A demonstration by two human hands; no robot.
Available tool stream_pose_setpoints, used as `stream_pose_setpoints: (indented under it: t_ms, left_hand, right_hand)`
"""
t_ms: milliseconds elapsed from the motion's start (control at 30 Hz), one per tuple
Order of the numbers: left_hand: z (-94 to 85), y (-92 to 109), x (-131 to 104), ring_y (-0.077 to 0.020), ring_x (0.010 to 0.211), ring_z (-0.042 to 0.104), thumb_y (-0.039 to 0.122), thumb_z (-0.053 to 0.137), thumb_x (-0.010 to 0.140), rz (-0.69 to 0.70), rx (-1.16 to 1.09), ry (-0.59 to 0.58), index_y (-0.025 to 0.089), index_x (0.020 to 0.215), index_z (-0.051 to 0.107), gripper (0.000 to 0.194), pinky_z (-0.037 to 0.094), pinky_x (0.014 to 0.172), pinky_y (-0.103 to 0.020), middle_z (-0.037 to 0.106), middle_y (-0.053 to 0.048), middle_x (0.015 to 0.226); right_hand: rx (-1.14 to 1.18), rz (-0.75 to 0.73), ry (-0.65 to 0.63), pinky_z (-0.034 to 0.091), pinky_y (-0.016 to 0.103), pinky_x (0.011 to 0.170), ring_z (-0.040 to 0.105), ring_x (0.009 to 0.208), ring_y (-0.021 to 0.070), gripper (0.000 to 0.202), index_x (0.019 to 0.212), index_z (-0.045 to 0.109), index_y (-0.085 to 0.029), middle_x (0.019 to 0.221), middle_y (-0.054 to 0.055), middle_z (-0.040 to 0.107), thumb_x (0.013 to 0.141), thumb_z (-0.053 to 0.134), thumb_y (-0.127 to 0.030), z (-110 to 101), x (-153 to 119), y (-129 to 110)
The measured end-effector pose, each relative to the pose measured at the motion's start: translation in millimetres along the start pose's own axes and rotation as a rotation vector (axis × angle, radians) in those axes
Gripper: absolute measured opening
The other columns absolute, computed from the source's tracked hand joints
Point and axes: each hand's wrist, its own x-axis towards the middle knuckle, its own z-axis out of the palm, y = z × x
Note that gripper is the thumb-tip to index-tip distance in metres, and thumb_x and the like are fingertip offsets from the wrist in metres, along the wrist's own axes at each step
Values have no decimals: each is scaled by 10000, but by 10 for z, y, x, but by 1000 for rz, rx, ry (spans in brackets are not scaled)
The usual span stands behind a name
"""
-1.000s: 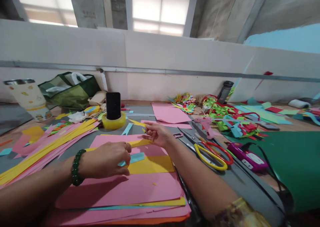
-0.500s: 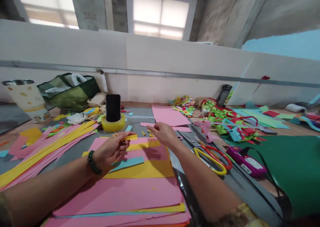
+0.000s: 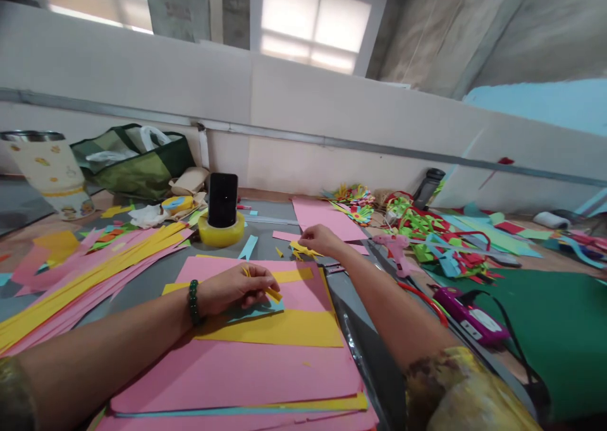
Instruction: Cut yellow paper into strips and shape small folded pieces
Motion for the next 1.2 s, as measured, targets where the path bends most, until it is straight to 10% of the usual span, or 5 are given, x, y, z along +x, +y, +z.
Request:
stream_pose_setpoints:
  t_ms: [133,600,900,1200]
  left_hand:
    - [16,-2,-8,-26,393,350,388,633,752,18,44,8,97,776,652,292,242,397,-179,493,38,538]
    - [23,-5,-5,-25,397,358,437,636,731,14,41,-9,101,780,634,340,257,400,-177,487,44,553]
    - [8,-35,20,-31,394,373,408,634,740,39,69,-6,106,774,650,305,266,405,-183,476,51,533]
    - [-2,-55,36,-27,387,385,392,638,738,27,59,-11,113,777,654,282,272,404,-176,483,53,540]
  right_hand:
    - [-109,23,-48,512,397,802,591,969,213,307,1139,570,-166,1170,67,577,884,551,-336,5,66,22]
    - [-135,119,147,482,371,793,596,941,215,370,1121,593,-151,1075,100,637,858,558,-409,-190,-30,189]
    - [233,-89,-168,443,215,500,586,541,128,359,700,708,-157,579,3,647,561,757,-484,-23,-128,-105]
    - [201,27,-147,513,256,600,623,651,153,261,770,673,-108,701,35,672,728,699,-364,13,22,-103]
